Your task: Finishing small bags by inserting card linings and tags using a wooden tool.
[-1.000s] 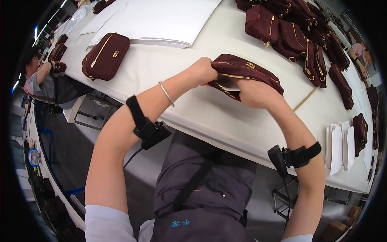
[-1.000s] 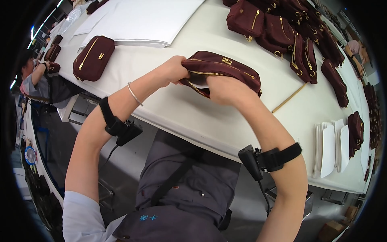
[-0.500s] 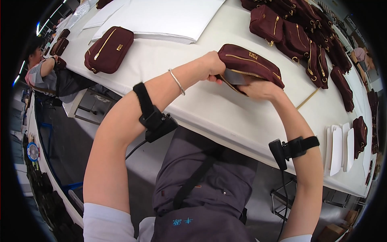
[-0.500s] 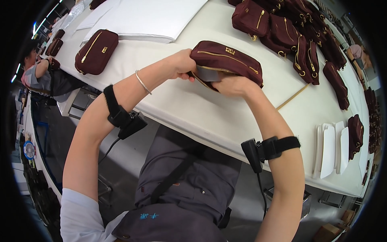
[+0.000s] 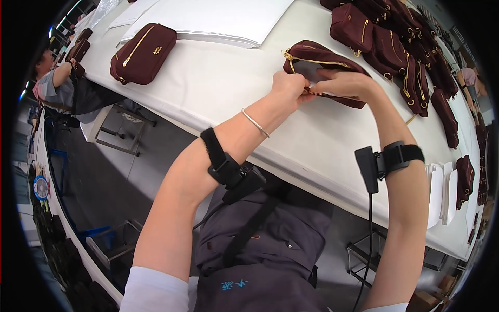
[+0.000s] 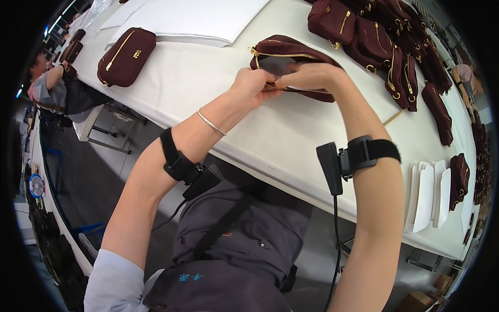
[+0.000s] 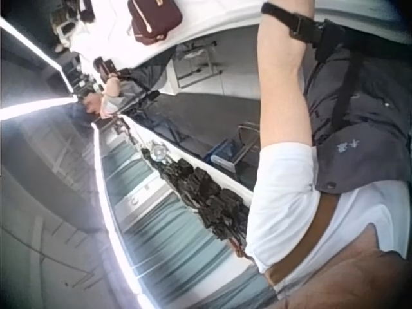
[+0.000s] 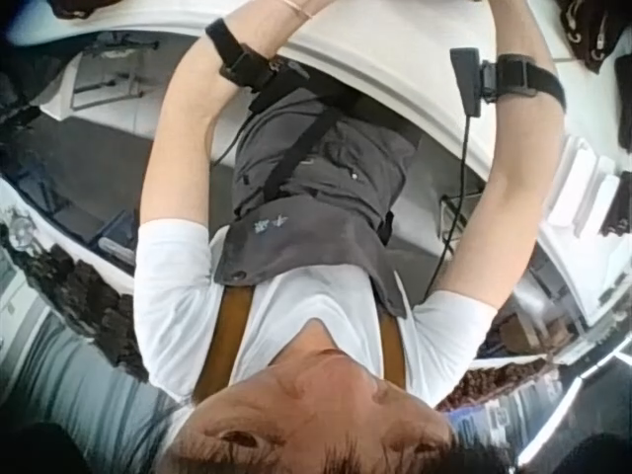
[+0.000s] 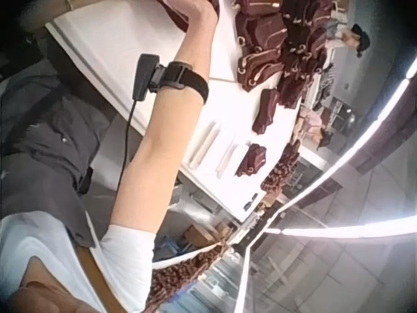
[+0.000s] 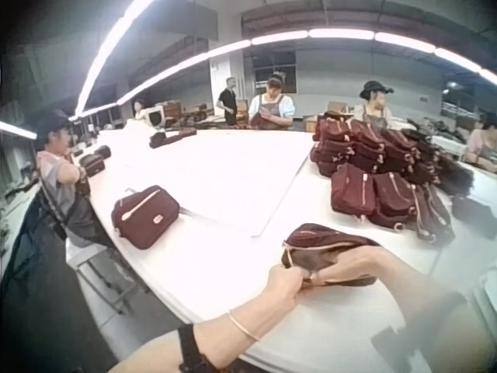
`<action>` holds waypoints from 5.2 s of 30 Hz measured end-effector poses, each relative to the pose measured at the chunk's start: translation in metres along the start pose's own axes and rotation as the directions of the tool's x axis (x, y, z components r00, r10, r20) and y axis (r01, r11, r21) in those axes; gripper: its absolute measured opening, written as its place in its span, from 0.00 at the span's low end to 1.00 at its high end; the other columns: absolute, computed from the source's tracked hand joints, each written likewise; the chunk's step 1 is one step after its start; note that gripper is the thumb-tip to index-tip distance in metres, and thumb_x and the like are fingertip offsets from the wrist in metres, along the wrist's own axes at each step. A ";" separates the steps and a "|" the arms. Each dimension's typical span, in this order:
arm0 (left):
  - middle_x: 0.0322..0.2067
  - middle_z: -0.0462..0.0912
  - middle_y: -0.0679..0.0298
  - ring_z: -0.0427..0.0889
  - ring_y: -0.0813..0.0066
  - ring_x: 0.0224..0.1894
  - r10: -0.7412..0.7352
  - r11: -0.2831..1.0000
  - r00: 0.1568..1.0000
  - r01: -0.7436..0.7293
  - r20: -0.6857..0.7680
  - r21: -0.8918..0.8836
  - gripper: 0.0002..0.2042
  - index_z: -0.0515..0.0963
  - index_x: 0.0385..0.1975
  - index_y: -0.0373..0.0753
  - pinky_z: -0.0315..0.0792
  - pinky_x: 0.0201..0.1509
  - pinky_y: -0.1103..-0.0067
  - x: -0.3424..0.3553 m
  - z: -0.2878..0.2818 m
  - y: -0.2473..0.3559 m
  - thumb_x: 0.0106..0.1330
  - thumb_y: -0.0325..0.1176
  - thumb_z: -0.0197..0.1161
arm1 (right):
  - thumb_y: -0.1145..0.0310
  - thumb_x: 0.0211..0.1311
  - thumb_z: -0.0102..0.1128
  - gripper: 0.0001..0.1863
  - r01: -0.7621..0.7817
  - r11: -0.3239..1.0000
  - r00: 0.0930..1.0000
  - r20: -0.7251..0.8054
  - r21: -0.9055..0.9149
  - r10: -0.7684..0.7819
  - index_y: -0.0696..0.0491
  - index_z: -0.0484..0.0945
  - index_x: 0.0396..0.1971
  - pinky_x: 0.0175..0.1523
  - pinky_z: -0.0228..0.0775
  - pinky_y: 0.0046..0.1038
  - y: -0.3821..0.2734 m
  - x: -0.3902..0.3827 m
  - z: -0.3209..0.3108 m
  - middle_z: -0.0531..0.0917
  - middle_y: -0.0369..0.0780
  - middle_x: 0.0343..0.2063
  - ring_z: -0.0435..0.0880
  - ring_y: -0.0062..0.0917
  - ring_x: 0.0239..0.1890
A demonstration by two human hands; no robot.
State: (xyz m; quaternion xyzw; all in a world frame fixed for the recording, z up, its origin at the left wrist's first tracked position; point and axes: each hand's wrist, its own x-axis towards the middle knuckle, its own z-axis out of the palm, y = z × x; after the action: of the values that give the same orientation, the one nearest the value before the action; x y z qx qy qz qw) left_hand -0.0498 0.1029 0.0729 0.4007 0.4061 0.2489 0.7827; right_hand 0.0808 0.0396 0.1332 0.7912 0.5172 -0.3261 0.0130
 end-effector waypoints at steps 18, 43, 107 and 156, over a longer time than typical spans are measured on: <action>0.37 0.79 0.56 0.82 0.67 0.37 0.056 0.996 0.967 -0.038 0.247 -0.078 0.10 0.70 0.40 0.29 0.77 0.38 0.78 0.013 -0.032 0.003 0.62 0.25 0.60 | 0.58 0.61 0.42 0.31 -0.044 0.971 0.999 -0.042 -0.234 0.035 0.37 0.57 0.66 0.51 0.70 0.30 -0.019 0.025 -0.006 0.77 0.43 0.52 0.78 0.30 0.50; 0.32 0.78 0.60 0.78 0.77 0.28 0.047 0.991 0.985 -0.024 0.168 -0.135 0.10 0.69 0.40 0.32 0.73 0.29 0.81 0.000 -0.046 -0.009 0.58 0.19 0.53 | 0.74 0.59 0.46 0.26 0.312 0.855 0.833 -0.314 -0.414 -0.456 0.56 0.59 0.60 0.29 0.75 0.35 -0.039 0.008 0.042 0.82 0.46 0.21 0.83 0.36 0.24; 0.27 0.81 0.45 0.84 0.55 0.25 0.267 0.900 0.958 -0.209 -0.104 0.381 0.12 0.73 0.32 0.21 0.77 0.28 0.68 0.002 -0.032 -0.024 0.57 0.26 0.50 | 0.53 0.69 0.34 0.23 0.088 0.988 0.934 -0.334 -0.124 -0.125 0.48 0.70 0.54 0.61 0.61 0.38 -0.031 0.017 0.061 0.73 0.44 0.55 0.71 0.37 0.56; 0.16 0.76 0.50 0.77 0.49 0.24 -0.045 -0.224 0.632 -0.761 0.774 0.608 0.08 0.76 0.26 0.32 0.70 0.32 0.63 -0.089 0.033 0.060 0.57 0.32 0.61 | 0.73 0.50 0.63 0.06 0.519 0.855 0.675 -0.618 0.011 -0.402 0.57 0.74 0.25 0.39 0.67 0.33 0.047 -0.127 0.023 0.76 0.40 0.28 0.73 0.33 0.36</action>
State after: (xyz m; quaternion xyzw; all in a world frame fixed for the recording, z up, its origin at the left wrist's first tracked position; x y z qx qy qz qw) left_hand -0.0749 0.0585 0.1726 0.9816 0.0519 -0.0122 0.1832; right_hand 0.0758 -0.0935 0.1674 0.6930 0.6446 -0.1002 -0.3068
